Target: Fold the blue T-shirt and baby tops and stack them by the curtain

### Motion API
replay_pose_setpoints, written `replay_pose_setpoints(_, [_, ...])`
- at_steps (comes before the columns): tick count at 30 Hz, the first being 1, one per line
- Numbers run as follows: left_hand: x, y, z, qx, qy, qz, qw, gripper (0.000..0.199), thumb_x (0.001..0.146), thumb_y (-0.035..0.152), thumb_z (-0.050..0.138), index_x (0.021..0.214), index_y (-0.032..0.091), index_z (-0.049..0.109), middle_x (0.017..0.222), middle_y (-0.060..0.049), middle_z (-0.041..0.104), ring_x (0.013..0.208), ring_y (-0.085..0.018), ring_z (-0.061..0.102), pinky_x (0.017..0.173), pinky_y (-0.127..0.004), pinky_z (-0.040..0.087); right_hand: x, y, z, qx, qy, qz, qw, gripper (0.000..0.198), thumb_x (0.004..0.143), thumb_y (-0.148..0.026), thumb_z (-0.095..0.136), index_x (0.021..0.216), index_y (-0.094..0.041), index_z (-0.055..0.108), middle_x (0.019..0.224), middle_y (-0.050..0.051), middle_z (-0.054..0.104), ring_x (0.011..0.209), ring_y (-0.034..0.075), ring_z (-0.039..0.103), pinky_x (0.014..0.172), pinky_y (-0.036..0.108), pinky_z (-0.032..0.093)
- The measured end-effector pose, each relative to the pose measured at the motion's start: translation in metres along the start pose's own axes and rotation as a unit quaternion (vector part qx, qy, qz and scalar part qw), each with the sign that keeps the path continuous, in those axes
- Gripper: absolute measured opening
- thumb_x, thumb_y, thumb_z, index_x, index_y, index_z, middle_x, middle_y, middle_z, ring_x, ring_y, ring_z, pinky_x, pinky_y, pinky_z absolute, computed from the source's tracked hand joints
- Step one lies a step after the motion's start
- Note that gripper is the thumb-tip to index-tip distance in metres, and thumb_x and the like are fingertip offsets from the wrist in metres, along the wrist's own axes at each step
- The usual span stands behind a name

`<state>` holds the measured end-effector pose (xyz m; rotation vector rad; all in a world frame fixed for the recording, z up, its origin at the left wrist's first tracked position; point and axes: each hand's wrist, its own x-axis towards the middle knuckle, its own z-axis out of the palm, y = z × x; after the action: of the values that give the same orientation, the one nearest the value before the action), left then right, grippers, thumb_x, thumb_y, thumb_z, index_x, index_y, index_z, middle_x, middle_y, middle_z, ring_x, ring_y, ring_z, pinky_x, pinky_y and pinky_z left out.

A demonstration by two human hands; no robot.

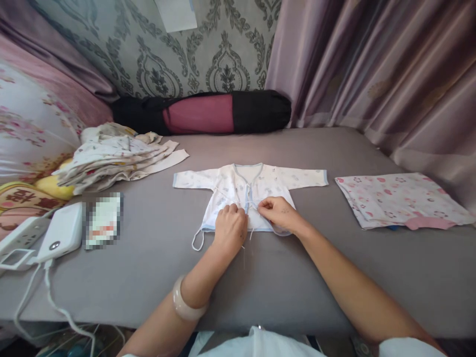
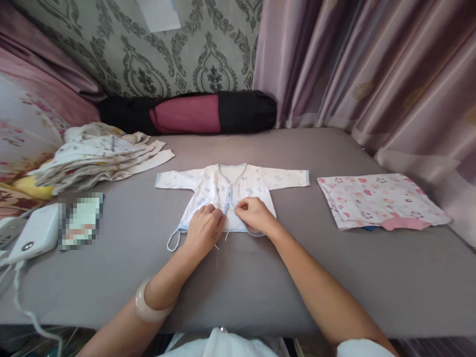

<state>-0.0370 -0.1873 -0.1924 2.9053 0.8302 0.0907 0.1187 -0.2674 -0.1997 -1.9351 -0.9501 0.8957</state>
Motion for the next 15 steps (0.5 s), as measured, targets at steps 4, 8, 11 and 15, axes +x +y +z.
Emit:
replay_pose_setpoints(4, [-0.001, 0.000, -0.003, -0.002, -0.014, -0.002, 1.000, 0.024, 0.092, 0.022, 0.042, 0.086, 0.015, 0.064, 0.086, -0.014, 0.063, 0.083, -0.027, 0.059, 0.070, -0.036, 0.041, 0.001, -0.007, -0.001, 0.160, -0.013, 0.034, 0.986, 0.020, 0.068, -0.034, 0.067, 0.077, -0.017, 0.065, 0.059, -0.005, 0.056, 0.051, 0.008, 0.047, 0.050, 0.021, 0.037])
replay_pose_setpoints(8, [0.002, -0.003, 0.002, -0.036, 0.019, -0.006, 0.999, 0.026, 0.093, 0.021, 0.040, 0.084, 0.017, 0.064, 0.082, -0.011, 0.065, 0.079, -0.024, 0.061, 0.068, -0.033, 0.040, 0.002, -0.015, -0.001, 0.252, -0.012, 0.076, 0.965, 0.024, 0.064, -0.034, 0.074, 0.078, -0.017, 0.066, 0.063, -0.005, 0.059, 0.054, 0.008, 0.050, 0.054, 0.022, 0.040])
replay_pose_setpoints(11, [0.004, -0.004, 0.006, -0.128, 0.071, -0.040, 0.988, 0.023, 0.094, 0.025, 0.041, 0.092, 0.020, 0.063, 0.080, -0.007, 0.067, 0.076, -0.020, 0.061, 0.066, -0.029, 0.039, 0.001, -0.018, -0.001, 0.275, -0.018, 0.082, 0.958, 0.024, 0.064, -0.034, 0.074, 0.078, -0.018, 0.066, 0.065, -0.005, 0.061, 0.056, 0.009, 0.052, 0.056, 0.022, 0.042])
replay_pose_setpoints(15, [0.008, -0.002, 0.009, -0.247, 0.062, -0.033, 0.966, 0.021, 0.094, 0.026, 0.044, 0.096, 0.021, 0.064, 0.086, -0.005, 0.068, 0.079, -0.018, 0.062, 0.068, -0.026, 0.041, 0.000, -0.018, 0.000, 0.285, -0.022, 0.072, 0.955, 0.025, 0.063, -0.036, 0.073, 0.078, -0.018, 0.065, 0.066, -0.004, 0.061, 0.057, 0.009, 0.052, 0.057, 0.023, 0.043])
